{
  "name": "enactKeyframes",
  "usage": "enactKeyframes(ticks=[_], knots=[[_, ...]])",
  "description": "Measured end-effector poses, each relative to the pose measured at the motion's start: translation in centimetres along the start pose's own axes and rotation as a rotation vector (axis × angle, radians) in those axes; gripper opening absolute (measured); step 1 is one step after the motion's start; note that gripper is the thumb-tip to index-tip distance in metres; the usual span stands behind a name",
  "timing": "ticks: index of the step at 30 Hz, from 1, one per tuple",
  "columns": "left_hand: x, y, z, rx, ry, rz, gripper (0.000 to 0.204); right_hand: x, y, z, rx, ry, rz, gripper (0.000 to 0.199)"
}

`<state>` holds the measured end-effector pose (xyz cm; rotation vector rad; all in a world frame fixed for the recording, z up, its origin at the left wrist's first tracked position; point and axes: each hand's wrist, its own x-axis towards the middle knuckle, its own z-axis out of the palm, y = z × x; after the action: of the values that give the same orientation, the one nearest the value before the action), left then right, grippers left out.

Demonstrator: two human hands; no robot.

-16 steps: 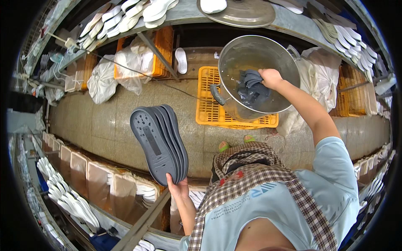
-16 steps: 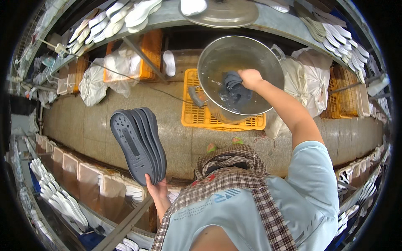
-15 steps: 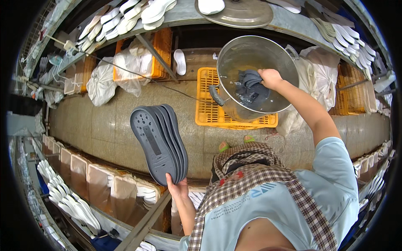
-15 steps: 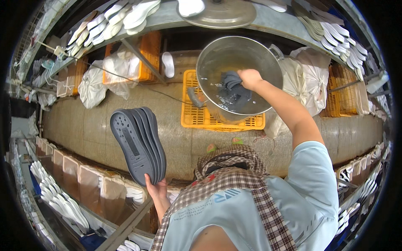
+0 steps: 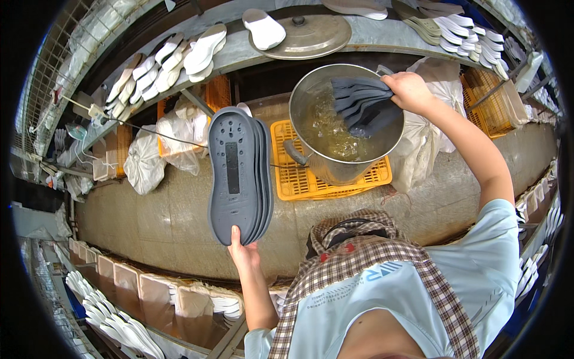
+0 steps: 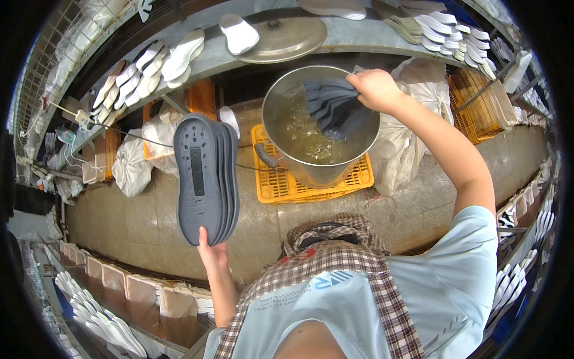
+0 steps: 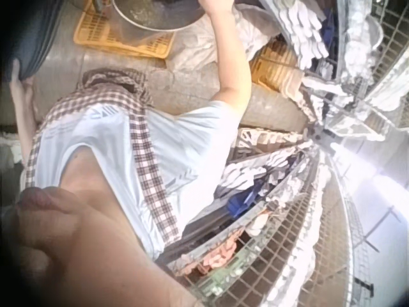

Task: The person picks up white and gray slippers from shelves, inspects them by turning them over, and places them into bins or a sack. The person handles multiple slippers one at a time, moving between different shelf sections and storage containers.

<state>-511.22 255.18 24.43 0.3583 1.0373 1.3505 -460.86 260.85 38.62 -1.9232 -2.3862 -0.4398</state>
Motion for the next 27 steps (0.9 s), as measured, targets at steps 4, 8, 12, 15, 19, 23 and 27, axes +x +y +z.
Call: enactKeyframes(ticks=[4,8,12,15,19,23,27], knots=[[0.4,0.5,2.8,0.023,-0.035,-0.011,0.060,-2.2,0.9,-2.8,-0.047,0.110,-0.045,0.028],[0.9,0.4,5.2,0.082,-0.076,-0.024,0.063,-3.5,1.5,-3.4,-0.052,0.189,-0.121,0.031],[0.8,0.1,7.6,0.164,-0.116,-0.007,0.061,-4.9,2.2,-2.4,-0.047,0.275,-0.133,0.033],[0.9,0.0,9.2,0.223,-0.142,0.021,0.057,-6.0,3.4,-1.9,-0.022,0.328,-0.055,0.032],[1.0,0.0,11.7,0.355,-0.161,0.079,0.051,-8.3,4.7,-1.0,0.122,0.332,0.218,0.029],[2.0,0.1,14.4,0.544,-0.231,0.181,0.046,-13.1,7.2,0.6,0.397,0.305,0.733,0.029],[4.6,0.2,18.0,0.781,-0.294,0.279,0.039,-17.7,10.1,3.1,0.981,0.478,1.003,0.032]])
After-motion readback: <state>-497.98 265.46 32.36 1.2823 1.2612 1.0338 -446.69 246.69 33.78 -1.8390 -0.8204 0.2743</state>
